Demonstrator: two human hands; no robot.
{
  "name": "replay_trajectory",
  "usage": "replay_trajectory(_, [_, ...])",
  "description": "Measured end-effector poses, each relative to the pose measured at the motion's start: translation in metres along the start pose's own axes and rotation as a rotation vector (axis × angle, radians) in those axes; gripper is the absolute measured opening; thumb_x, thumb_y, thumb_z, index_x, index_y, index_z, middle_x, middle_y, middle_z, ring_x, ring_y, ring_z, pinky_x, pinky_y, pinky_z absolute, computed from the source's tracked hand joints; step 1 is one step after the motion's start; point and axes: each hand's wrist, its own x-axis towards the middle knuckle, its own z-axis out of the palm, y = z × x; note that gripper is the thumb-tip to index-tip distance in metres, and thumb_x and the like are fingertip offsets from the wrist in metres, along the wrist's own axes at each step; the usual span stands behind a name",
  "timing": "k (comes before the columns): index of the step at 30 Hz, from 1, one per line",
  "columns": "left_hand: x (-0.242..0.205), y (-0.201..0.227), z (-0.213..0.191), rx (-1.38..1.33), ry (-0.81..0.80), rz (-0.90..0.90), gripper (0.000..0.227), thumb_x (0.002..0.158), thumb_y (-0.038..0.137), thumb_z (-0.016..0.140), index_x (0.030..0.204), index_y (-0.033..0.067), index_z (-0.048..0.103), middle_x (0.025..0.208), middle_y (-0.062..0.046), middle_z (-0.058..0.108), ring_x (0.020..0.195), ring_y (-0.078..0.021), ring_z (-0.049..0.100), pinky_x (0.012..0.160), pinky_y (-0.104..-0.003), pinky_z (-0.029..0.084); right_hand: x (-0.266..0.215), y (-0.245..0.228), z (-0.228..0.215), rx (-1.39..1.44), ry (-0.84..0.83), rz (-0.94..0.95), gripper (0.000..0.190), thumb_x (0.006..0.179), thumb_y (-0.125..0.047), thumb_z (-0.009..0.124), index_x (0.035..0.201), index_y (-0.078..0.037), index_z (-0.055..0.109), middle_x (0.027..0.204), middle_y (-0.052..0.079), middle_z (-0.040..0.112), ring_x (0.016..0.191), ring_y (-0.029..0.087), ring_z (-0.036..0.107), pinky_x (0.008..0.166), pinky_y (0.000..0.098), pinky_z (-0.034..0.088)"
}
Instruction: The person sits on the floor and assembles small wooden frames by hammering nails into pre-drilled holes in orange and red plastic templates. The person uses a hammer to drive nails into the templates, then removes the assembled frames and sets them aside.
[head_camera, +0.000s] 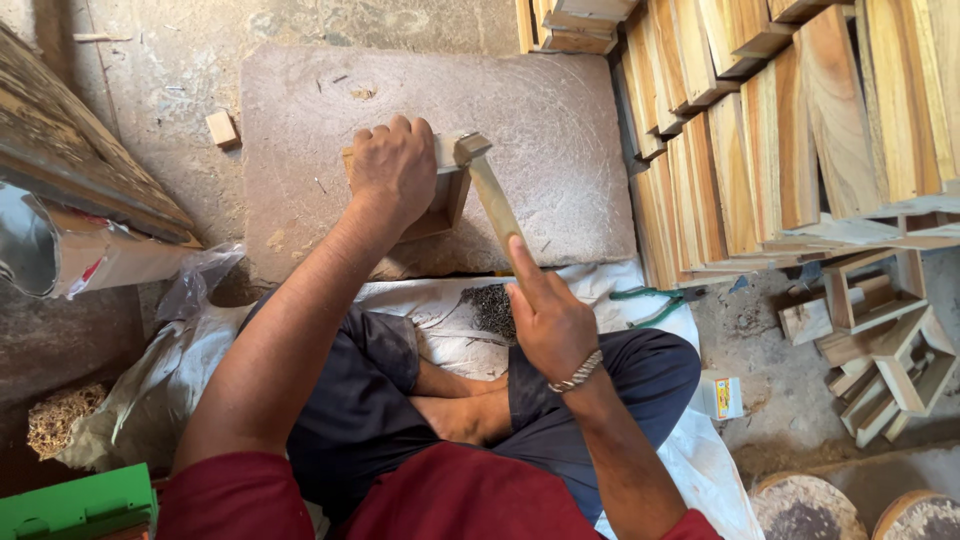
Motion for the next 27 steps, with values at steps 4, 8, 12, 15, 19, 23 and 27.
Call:
replay_trajectory(4, [0.001,-0.005,-0.001,0.006,0.014,-0.021,0.017,0.093,0.015,0.054,0.102,0.002,0.059,0.089,-0.015,0.065,0.075,-0.0284,0.068,0.068,-0.044,0.053,-0.013,0.025,0.009,0.272,0.067,0.05,0.065,0.099,-0.019,0.069,0.158,-0.017,0.042,0.105,0.013,0.074,0.08,0.019,0.073,0.061,0.0324,0.061])
replay_trajectory(8, [0.02,-0.035,0.008,-0.222,-0.026,-0.218,0.025,0.085,0.013,0.063,0.108,0.0038,0.062,0.098,-0.016,0.072,0.085,-0.0321,0.072,0.073,-0.047,0.055,-0.024,0.072,0.028,0.493,0.032,0.204,0.068,0.1,-0.012,0.069,0.161,-0.012,0.039,0.115,0.011,0.072,0.073,0.012,0.066,0.055,0.0296,0.058])
replay_trajectory(12, [0.03,-0.079,0.057,-0.621,-0.113,-0.625,0.039,0.093,0.037,0.069,0.108,0.0015,0.068,0.092,-0.017,0.073,0.08,-0.0305,0.072,0.069,-0.048,0.054,-0.022,0.127,0.054,0.82,-0.101,0.684,0.076,0.094,-0.01,0.067,0.162,-0.018,0.034,0.068,0.006,0.059,0.044,0.008,0.05,0.037,0.0276,0.042])
replay_trajectory(15, [0.026,-0.093,0.133,-1.101,-0.154,-0.77,0.054,0.096,0.04,0.07,0.1,-0.0141,0.068,0.084,-0.018,0.071,0.074,-0.0226,0.071,0.061,-0.046,0.055,-0.019,0.161,0.075,1.079,-0.099,0.792,0.078,0.093,-0.009,0.066,0.163,-0.018,0.032,0.068,0.0,0.055,0.043,0.006,0.047,0.036,0.0257,0.039])
replay_trajectory(19, [0.022,-0.071,0.236,-1.268,-0.018,-0.785,0.043,0.09,0.035,0.076,0.096,-0.0071,0.071,0.078,-0.004,0.069,0.069,-0.0135,0.063,0.053,-0.036,0.05,-0.016,0.193,0.105,1.131,-0.058,0.74,0.078,0.095,-0.01,0.065,0.163,-0.017,0.028,0.069,0.001,0.057,0.043,0.006,0.048,0.035,0.0255,0.042])
replay_trajectory(23, [0.012,-0.059,0.256,-1.41,-0.204,-0.878,0.053,0.096,0.047,0.079,0.088,-0.0028,0.064,0.076,-0.006,0.048,0.064,-0.0236,0.042,0.052,-0.046,0.031,-0.035,0.226,0.145,1.006,-0.053,0.793,0.078,0.096,-0.012,0.065,0.165,-0.015,0.028,0.081,0.01,0.061,0.051,0.014,0.051,0.042,0.0312,0.043])
replay_trajectory(27, [-0.002,-0.047,0.203,-0.821,0.172,-0.691,0.056,0.082,0.048,0.083,0.1,-0.0023,0.068,0.095,-0.021,0.068,0.087,-0.0381,0.066,0.079,-0.052,0.053,-0.036,0.265,0.182,0.31,0.075,0.293,0.077,0.099,-0.026,0.074,0.158,0.002,0.035,0.153,0.028,0.049,0.141,0.039,0.049,0.115,0.0448,0.04])
